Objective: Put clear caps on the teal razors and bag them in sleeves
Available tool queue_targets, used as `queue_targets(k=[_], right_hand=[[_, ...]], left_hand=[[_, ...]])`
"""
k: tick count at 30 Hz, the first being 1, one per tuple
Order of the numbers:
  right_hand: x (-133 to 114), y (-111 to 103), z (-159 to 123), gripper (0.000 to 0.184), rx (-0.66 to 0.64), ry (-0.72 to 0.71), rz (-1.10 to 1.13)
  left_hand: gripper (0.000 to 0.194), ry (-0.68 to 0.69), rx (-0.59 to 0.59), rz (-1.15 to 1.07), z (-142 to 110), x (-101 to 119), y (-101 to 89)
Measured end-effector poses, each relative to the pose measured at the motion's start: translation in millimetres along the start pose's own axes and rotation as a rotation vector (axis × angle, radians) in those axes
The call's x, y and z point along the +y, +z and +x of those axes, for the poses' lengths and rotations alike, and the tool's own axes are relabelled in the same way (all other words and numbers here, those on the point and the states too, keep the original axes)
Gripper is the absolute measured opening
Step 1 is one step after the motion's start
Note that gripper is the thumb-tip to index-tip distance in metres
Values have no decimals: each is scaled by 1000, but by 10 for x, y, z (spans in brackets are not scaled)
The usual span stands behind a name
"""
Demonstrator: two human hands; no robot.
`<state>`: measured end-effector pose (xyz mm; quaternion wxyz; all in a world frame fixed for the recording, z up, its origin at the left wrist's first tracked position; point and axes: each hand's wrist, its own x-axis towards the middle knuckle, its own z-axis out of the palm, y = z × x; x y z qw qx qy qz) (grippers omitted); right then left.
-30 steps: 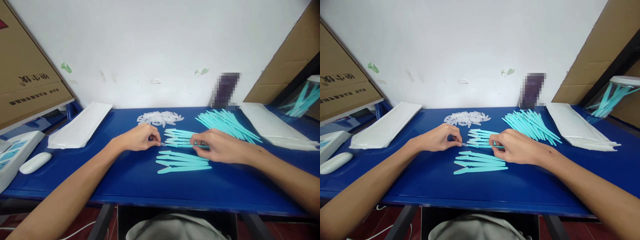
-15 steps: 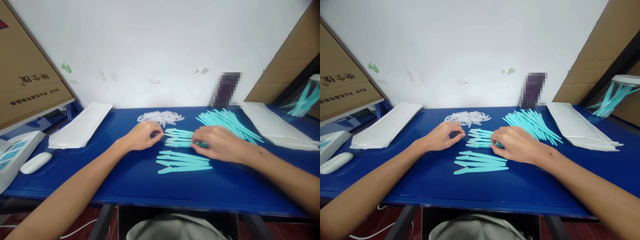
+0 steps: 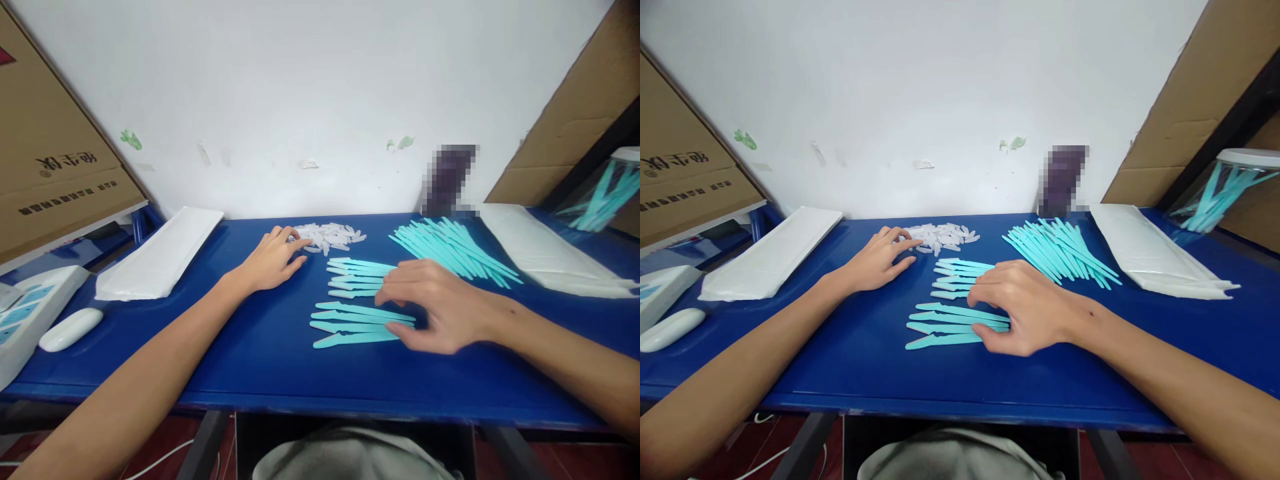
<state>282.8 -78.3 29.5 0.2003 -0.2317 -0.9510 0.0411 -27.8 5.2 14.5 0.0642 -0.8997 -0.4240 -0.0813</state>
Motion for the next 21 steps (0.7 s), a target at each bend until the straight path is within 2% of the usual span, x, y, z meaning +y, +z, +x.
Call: queue_targets(k=[3, 6, 10, 15, 18, 21], right_hand=[[-7, 2, 21, 23, -139, 96, -78], [-1, -12, 37, 22, -245, 178, -27], [20, -26, 49, 17, -274, 252, 43], [45, -41, 45, 17, -287, 246, -68], [78, -66, 17, 21, -262, 253, -142], [127, -72, -22, 25, -288, 306, -150]], left_hand=[[44, 23, -27, -8, -3, 9, -28], [38, 51, -39, -33, -7, 31, -86], [26, 121, -77, -112, -8, 101, -169], [14, 152, -127, -254, -33, 188, -270], [9, 134, -231, -410, -62, 205, -322], [10, 154, -330, -545, -82, 218, -332]])
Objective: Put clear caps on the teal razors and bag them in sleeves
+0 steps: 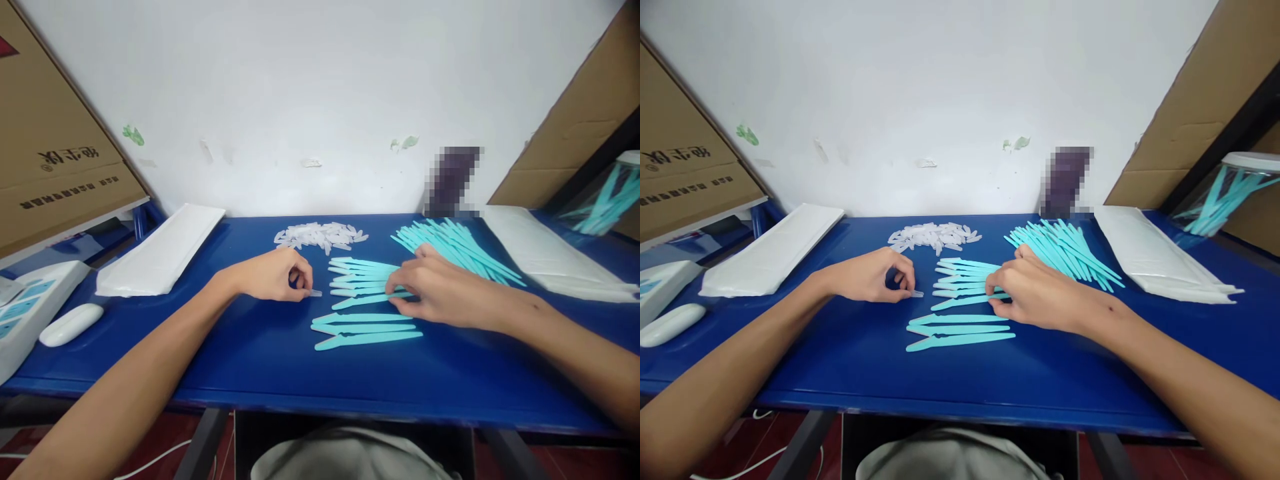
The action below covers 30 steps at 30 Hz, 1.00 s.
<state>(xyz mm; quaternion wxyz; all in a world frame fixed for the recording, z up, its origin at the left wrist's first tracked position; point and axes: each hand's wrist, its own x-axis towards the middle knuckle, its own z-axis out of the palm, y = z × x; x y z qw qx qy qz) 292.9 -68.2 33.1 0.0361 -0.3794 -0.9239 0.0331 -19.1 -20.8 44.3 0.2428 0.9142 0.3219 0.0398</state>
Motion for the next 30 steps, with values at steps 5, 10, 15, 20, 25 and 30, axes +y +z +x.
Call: queue_targets(k=[5, 10, 15, 20, 25, 30], right_hand=[[53, 35, -19, 26, 20, 5, 71], [90, -31, -46, 32, -72, -47, 156], [128, -78, -50, 25, -86, -44, 17], [104, -51, -51, 14, -60, 29, -38], [81, -49, -54, 16, 25, -15, -31], [71, -96, -71, 18, -11, -5, -23]], left_hand=[[15, 37, -21, -122, 44, 69, 84], [15, 50, 38, -131, 94, 131, 171], [16, 78, 124, -40, 126, 117, 229], [12, 126, 188, 85, 153, 104, 252], [13, 117, 182, 98, 154, 93, 244], [13, 123, 174, 83, 146, 91, 226]])
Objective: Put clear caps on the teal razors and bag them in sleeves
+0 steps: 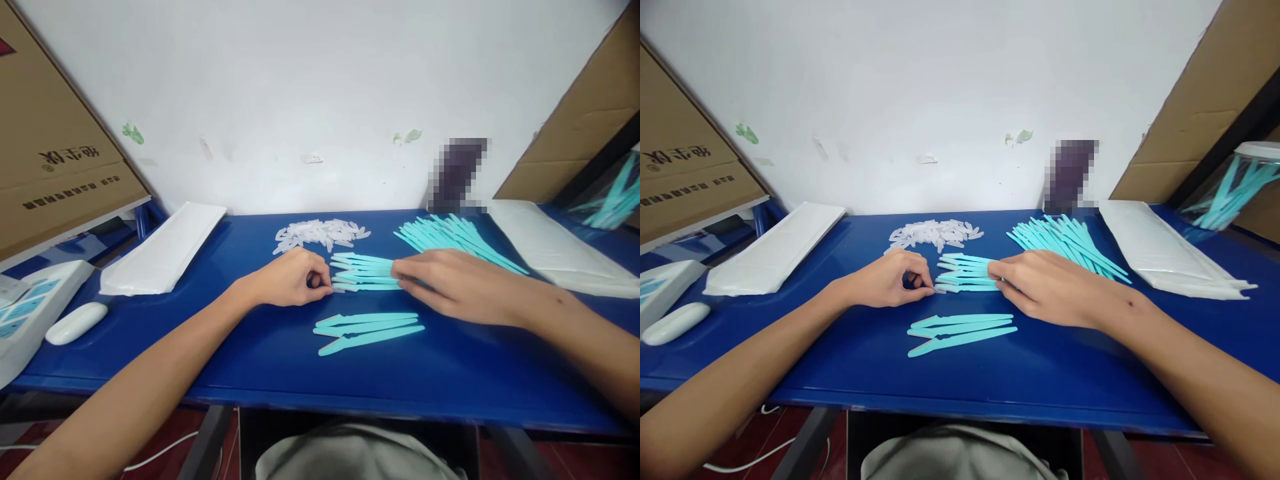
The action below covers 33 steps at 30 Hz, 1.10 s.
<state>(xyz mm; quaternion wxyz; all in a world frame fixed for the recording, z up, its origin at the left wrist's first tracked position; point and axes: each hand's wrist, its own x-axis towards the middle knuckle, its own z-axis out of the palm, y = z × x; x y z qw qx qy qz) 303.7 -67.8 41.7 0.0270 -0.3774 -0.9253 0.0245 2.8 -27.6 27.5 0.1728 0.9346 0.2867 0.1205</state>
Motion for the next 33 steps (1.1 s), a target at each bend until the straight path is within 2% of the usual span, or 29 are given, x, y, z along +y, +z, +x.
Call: queue_targets(k=[8, 16, 33], right_hand=[[11, -8, -16, 25, -69, -10, 95], [14, -15, -6, 24, -45, -3, 89], [-15, 7, 19, 18, -40, -27, 114]], left_hand=[[13, -11, -17, -56, -6, -1, -24], [17, -48, -55, -150, -18, -27, -48], [20, -132, -101, -167, -29, -8, -70]])
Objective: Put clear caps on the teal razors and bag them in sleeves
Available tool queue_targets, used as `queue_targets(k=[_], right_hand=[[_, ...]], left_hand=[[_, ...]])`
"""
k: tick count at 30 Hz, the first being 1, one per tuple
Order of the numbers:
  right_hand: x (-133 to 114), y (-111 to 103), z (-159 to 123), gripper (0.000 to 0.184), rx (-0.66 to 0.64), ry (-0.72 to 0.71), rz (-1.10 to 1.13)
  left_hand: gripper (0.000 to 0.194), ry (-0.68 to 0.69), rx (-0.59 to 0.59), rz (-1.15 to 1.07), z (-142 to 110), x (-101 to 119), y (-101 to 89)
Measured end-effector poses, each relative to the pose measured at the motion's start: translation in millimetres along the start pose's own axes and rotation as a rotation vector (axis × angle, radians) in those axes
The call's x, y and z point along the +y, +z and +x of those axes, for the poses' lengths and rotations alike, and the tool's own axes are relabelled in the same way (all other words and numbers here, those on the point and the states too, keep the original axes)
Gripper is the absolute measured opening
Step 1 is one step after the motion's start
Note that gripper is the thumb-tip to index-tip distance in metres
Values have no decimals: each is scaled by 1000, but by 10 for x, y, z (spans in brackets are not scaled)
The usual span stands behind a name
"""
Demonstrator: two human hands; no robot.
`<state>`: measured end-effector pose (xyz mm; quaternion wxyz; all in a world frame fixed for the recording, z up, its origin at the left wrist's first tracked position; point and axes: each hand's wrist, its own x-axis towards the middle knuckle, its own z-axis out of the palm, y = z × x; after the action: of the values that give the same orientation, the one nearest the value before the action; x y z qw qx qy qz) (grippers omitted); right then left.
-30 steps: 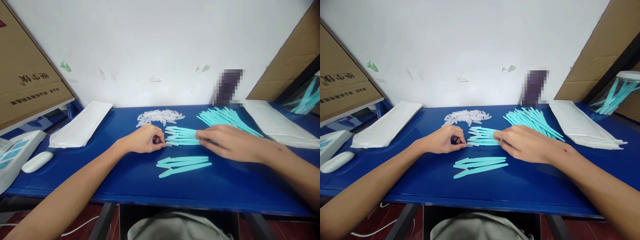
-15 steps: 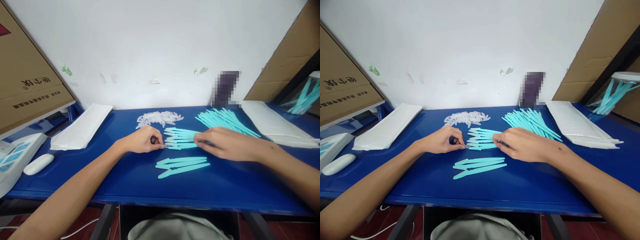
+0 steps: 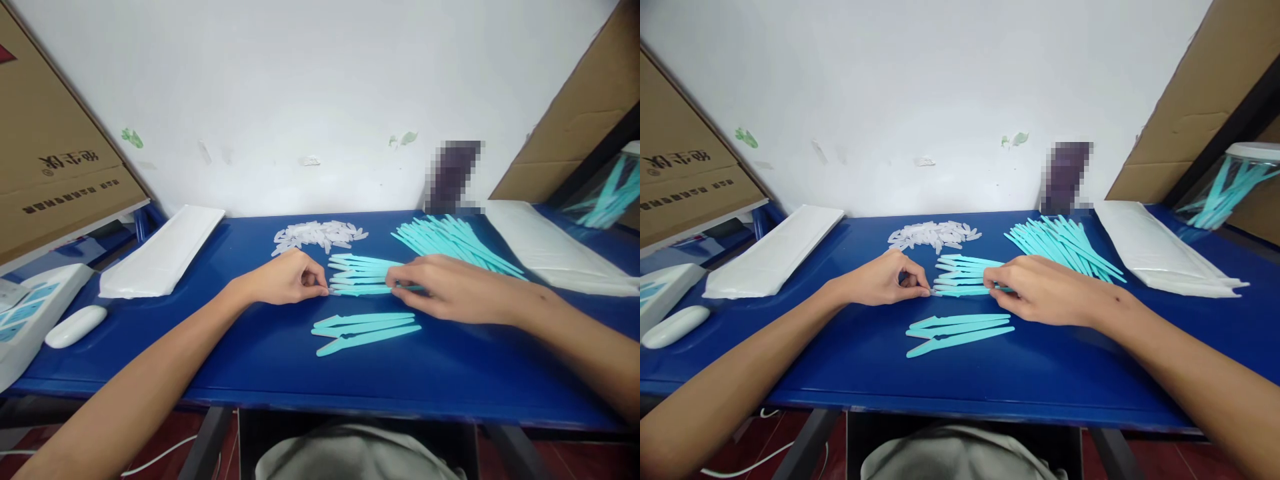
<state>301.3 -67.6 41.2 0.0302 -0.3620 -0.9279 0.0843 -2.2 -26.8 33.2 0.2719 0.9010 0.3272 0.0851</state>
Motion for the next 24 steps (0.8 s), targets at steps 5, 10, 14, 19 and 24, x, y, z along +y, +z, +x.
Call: queue_targets(k=[5, 10, 14, 19, 24], right_hand=[[-136, 51, 47, 19, 16, -20, -3], [-217, 108, 98, 18, 62, -59, -30], [-122, 112, 97, 22, 123, -72, -76], [-39, 113, 73, 24, 192, -20, -152], [-140, 90, 42, 19, 123, -122, 2]], left_hand=[[23, 36, 27, -10, 39, 41, 64], [33, 113, 77, 22, 108, 80, 180], [41, 130, 279, 185, 116, -8, 128], [53, -178, 493, 393, 4, -306, -156], [39, -335, 440, 493, -143, -514, -405]])
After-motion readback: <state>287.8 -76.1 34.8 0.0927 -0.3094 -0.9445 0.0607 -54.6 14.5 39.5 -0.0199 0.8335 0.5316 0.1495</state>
